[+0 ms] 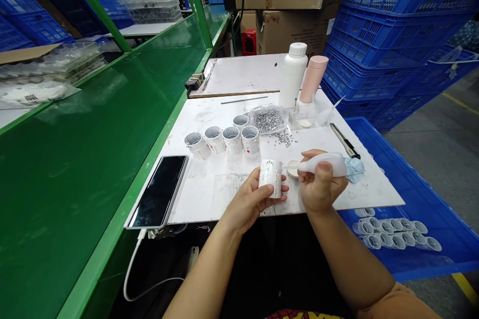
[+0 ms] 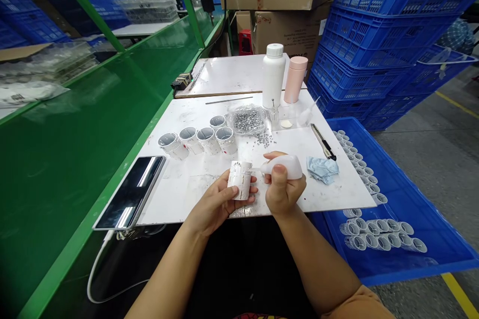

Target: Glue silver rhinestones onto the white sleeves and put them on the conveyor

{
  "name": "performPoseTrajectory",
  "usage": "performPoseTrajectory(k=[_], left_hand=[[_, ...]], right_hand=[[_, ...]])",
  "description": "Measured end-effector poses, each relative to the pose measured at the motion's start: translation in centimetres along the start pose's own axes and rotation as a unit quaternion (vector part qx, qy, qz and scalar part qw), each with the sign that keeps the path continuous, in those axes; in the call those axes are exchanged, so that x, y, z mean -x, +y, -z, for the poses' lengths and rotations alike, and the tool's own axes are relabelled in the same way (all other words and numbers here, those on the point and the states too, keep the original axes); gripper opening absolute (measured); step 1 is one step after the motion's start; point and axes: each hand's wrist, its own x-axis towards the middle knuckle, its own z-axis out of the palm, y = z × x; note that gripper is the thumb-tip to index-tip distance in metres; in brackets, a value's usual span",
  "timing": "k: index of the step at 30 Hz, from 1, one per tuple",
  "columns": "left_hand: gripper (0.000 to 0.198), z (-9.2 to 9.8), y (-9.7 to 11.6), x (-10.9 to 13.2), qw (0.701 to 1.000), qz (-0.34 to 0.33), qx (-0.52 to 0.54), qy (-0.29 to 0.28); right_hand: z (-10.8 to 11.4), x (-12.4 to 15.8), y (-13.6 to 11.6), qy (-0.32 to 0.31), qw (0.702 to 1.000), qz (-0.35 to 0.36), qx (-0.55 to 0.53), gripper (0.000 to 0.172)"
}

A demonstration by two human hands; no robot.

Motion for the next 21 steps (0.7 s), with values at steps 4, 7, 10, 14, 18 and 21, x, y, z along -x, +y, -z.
performPoseTrajectory(k=[4, 7, 10, 14, 18, 21], left_hand=[[0.046, 0.04, 0.04, 0.01, 1.000, 0.003, 0.003, -0.004], [0.047, 0.08, 0.05, -0.04, 1.000, 0.001, 0.003, -0.006], [0.048, 0.09, 0.02, -0.09, 1.000, 0.000, 0.001, -0.004], [0.049, 0.02, -0.02, -0.07, 1.000, 0.000, -0.003, -0.007], [0.048, -0.06, 0.02, -0.01, 1.000, -0.003, -0.002, -0.003], [0.046, -0.07, 0.07, -0.04, 1.000, -0.004, -0.002, -0.001]], right_hand=[[0.08, 0.12, 0.16, 0.000, 1.000, 0.006, -0.002, 0.035], [0.18, 0.18, 0.25, 0.000, 1.000, 0.006, 0.007, 0.035], [0.24, 0.17, 0.27, -0.006, 1.000, -0.001, 0.021, 0.037], [0.16, 0.06, 0.20, -0.007, 1.000, 0.015, 0.002, 0.034], [0.10, -0.04, 0.09, -0.005, 1.000, 0.013, -0.014, 0.033], [0.13, -0.09, 0.07, 0.001, 1.000, 0.008, -0.023, 0.034]])
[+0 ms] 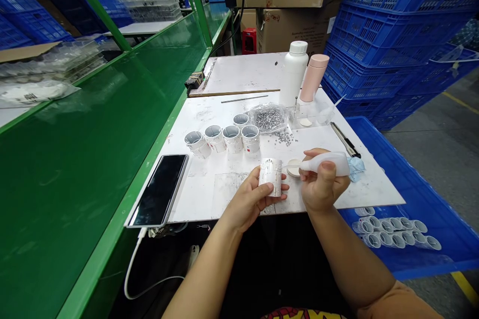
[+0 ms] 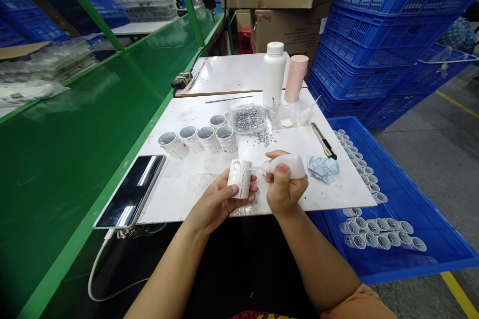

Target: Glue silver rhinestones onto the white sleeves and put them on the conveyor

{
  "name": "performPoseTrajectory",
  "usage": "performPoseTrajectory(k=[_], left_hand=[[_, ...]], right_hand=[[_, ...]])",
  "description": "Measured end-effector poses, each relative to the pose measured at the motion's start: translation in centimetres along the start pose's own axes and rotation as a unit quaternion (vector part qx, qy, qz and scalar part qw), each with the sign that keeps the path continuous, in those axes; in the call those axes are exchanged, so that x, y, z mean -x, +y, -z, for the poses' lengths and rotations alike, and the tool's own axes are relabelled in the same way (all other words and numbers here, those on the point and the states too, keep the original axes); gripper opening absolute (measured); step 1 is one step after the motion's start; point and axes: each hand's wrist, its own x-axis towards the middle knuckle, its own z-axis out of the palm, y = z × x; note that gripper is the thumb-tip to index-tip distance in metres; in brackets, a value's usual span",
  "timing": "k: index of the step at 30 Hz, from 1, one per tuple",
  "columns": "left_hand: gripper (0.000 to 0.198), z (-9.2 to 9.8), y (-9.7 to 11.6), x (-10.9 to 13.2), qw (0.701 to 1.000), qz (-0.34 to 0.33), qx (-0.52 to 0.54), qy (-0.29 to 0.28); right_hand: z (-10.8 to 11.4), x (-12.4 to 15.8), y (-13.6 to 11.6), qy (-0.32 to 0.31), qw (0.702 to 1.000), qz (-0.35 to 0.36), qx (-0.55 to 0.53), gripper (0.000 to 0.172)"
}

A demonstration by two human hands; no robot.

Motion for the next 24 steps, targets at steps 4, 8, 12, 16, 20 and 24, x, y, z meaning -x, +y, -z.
performPoseTrajectory(k=[4, 8, 12, 16, 20, 24], left_hand=[[0.046, 0.0, 0.0, -0.1, 1.000, 0.002, 0.001, -0.001], [0.047, 0.1, 0.0, -0.1, 1.000, 0.001, 0.003, -0.001], [0.048, 0.1, -0.1, -0.1, 1.000, 0.001, 0.005, -0.004], [0.050, 0.1, 0.0, -0.1, 1.000, 0.000, 0.006, -0.006], [0.054, -0.1, 0.0, 0.0, 0.999, -0.016, -0.005, 0.030], [0.061, -0.1, -0.1, 0.2, 0.999, -0.021, 0.008, 0.043]], right_hand=[[0.0, 0.0, 0.1, -0.003, 1.000, 0.006, 0.001, 0.034], [0.0, 0.1, 0.2, -0.006, 1.000, 0.010, 0.010, 0.034], [-0.1, 0.1, 0.0, -0.006, 1.000, 0.009, 0.016, 0.034], [-0.4, -0.3, -0.4, 0.027, 0.999, -0.013, -0.034, 0.036], [-0.4, -1.0, -0.9, 0.074, 0.992, -0.061, -0.081, 0.040], [-0.3, -1.5, -0.9, 0.079, 0.988, -0.085, -0.106, 0.040]])
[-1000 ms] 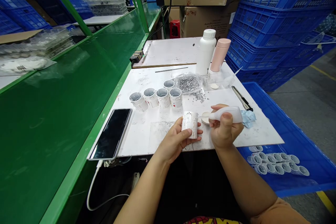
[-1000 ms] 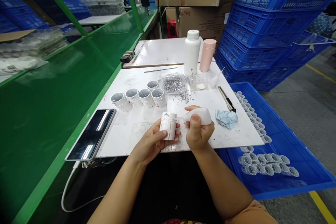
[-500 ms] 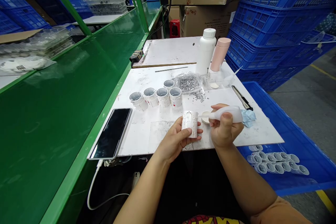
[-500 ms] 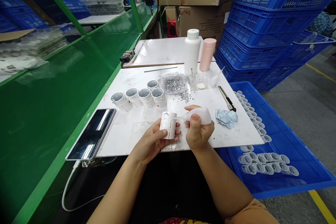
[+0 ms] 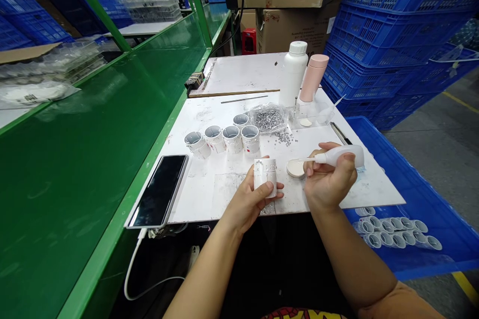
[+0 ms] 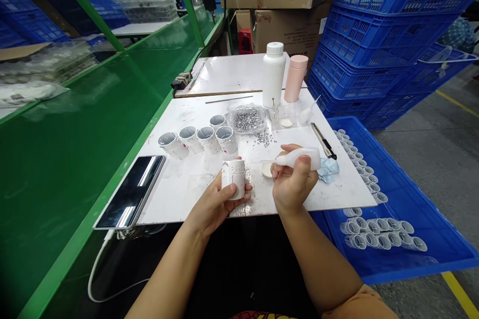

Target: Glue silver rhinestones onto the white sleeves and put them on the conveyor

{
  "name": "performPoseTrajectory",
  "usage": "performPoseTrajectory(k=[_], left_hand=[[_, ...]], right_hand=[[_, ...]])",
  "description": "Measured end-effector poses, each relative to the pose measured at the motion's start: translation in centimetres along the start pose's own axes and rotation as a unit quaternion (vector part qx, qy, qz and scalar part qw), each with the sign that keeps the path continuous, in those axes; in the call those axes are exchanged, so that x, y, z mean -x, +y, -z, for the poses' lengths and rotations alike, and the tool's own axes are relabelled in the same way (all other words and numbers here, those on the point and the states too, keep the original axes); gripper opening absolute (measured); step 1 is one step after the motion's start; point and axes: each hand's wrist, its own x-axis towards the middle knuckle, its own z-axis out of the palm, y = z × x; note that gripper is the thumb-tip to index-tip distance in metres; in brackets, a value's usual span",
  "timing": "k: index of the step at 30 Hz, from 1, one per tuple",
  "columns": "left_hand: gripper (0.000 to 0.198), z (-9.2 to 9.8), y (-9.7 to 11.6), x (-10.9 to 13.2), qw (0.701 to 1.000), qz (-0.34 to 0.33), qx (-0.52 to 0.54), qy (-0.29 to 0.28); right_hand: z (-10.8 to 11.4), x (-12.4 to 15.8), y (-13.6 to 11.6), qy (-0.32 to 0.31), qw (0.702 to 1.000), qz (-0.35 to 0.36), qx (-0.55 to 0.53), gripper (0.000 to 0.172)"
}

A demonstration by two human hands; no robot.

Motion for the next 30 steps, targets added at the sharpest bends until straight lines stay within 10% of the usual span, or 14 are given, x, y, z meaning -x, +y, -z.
performPoseTrajectory(k=[30], left_hand=[[0.083, 0.3, 0.1, -0.1, 0.997, 0.032, 0.029, -0.064]], right_hand=[[0.4, 1.2, 0.4, -0.063, 0.994, 0.059, 0.063, 0.035]])
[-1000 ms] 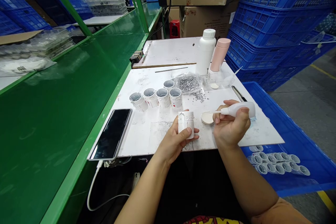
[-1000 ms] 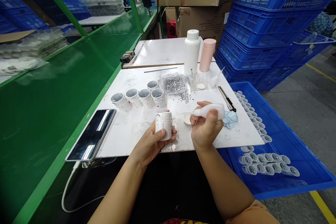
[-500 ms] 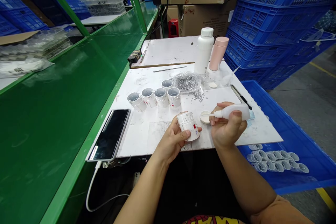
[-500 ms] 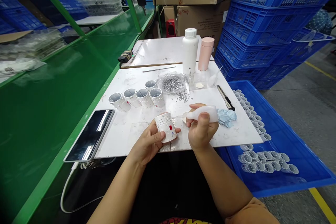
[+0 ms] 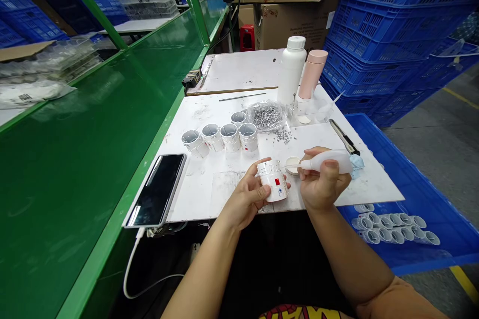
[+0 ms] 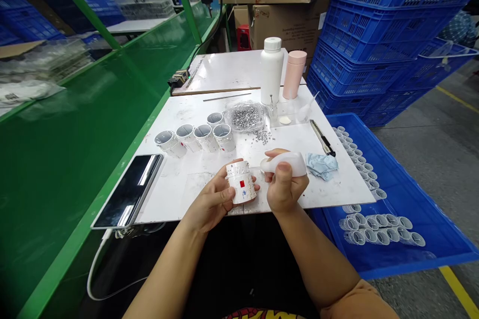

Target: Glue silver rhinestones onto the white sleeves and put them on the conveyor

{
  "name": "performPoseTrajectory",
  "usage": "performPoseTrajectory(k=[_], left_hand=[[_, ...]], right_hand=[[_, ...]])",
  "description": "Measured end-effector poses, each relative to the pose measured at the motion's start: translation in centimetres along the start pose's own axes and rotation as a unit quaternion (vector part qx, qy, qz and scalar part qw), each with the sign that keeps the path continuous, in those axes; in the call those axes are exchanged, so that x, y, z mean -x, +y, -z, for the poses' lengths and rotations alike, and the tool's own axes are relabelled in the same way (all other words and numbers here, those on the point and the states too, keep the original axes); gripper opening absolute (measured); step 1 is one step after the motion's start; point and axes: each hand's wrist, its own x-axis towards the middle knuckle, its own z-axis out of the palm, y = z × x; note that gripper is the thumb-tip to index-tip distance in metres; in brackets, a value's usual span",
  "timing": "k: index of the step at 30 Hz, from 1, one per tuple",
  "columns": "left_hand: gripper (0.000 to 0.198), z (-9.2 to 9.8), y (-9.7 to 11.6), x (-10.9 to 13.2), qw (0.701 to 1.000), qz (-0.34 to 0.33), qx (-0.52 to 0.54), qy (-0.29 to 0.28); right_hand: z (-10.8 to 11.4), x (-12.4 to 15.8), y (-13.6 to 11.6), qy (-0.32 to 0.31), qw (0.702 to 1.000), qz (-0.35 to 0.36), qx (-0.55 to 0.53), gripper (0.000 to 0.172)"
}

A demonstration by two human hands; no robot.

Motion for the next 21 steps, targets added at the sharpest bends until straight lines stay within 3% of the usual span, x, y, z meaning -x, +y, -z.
performPoseTrajectory(k=[21], left_hand=[[0.076, 0.29, -0.10, -0.08, 1.000, -0.005, -0.003, -0.012]], right_hand=[[0.21, 0.12, 0.13, -0.017, 1.000, -0.005, 0.014, 0.033]])
